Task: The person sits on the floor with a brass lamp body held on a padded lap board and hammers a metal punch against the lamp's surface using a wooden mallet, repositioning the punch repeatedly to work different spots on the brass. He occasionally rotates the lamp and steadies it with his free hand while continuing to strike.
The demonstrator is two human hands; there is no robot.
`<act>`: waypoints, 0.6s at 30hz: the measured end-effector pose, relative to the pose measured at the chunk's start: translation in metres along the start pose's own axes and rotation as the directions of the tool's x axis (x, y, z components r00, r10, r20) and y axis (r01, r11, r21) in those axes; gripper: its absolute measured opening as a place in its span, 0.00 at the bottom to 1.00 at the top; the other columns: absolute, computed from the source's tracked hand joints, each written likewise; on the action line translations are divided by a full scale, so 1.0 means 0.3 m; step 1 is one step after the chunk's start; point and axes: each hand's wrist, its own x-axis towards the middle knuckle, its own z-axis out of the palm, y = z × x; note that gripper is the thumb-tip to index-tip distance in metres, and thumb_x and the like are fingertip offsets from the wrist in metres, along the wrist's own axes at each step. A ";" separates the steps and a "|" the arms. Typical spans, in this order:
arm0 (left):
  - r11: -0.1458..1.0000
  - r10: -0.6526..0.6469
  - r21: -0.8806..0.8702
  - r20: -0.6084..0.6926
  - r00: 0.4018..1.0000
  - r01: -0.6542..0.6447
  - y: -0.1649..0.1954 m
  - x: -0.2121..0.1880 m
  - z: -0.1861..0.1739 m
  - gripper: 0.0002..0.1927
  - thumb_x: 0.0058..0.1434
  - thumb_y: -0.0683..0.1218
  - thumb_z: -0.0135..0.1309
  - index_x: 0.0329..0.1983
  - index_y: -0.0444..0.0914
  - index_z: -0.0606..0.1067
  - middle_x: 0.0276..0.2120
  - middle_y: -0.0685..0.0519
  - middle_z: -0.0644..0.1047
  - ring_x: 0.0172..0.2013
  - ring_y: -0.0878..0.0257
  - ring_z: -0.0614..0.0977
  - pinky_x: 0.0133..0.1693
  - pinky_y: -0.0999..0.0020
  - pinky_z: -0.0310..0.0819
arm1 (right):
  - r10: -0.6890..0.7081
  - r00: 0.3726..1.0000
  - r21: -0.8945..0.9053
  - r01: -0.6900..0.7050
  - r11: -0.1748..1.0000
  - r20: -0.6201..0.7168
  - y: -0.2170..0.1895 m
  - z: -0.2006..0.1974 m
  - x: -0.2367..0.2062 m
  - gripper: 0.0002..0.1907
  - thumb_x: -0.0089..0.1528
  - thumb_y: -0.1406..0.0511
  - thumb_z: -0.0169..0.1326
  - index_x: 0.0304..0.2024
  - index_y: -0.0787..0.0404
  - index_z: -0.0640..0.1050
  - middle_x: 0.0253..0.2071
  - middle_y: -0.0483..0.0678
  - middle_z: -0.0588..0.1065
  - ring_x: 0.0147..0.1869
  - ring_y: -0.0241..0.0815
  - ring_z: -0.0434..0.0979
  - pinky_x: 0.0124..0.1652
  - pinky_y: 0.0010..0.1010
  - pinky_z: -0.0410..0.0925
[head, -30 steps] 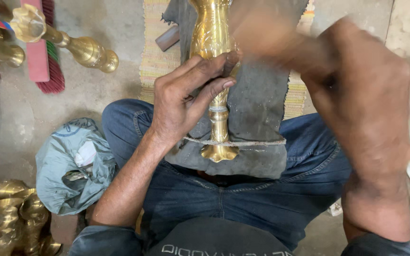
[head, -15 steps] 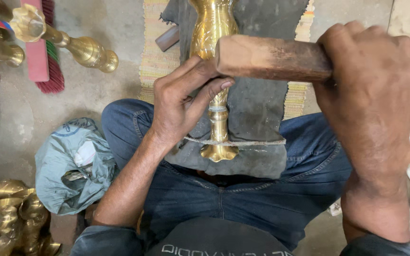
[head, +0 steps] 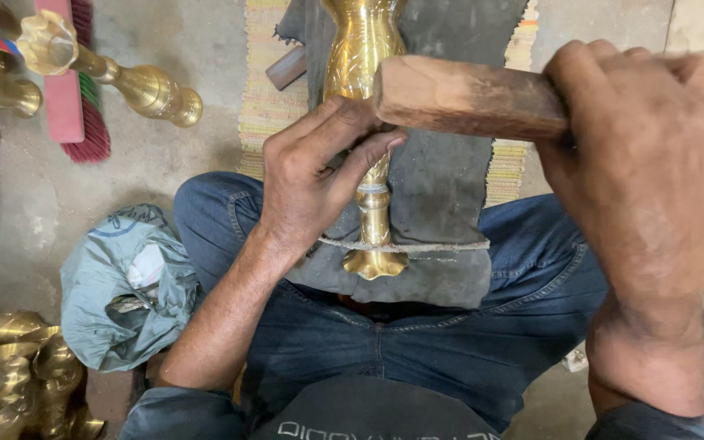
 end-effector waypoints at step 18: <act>0.978 -0.053 -0.203 -0.019 0.998 0.048 -0.019 -0.024 -0.006 0.19 0.68 0.36 0.65 0.60 0.32 0.75 0.50 0.47 0.82 0.50 0.63 0.87 0.52 0.70 0.88 | -0.080 0.993 -0.090 0.072 0.993 -0.084 0.040 0.026 -0.058 0.14 0.60 0.73 0.61 0.46 0.61 0.72 0.41 0.49 0.72 0.48 0.48 0.75 0.50 0.36 0.65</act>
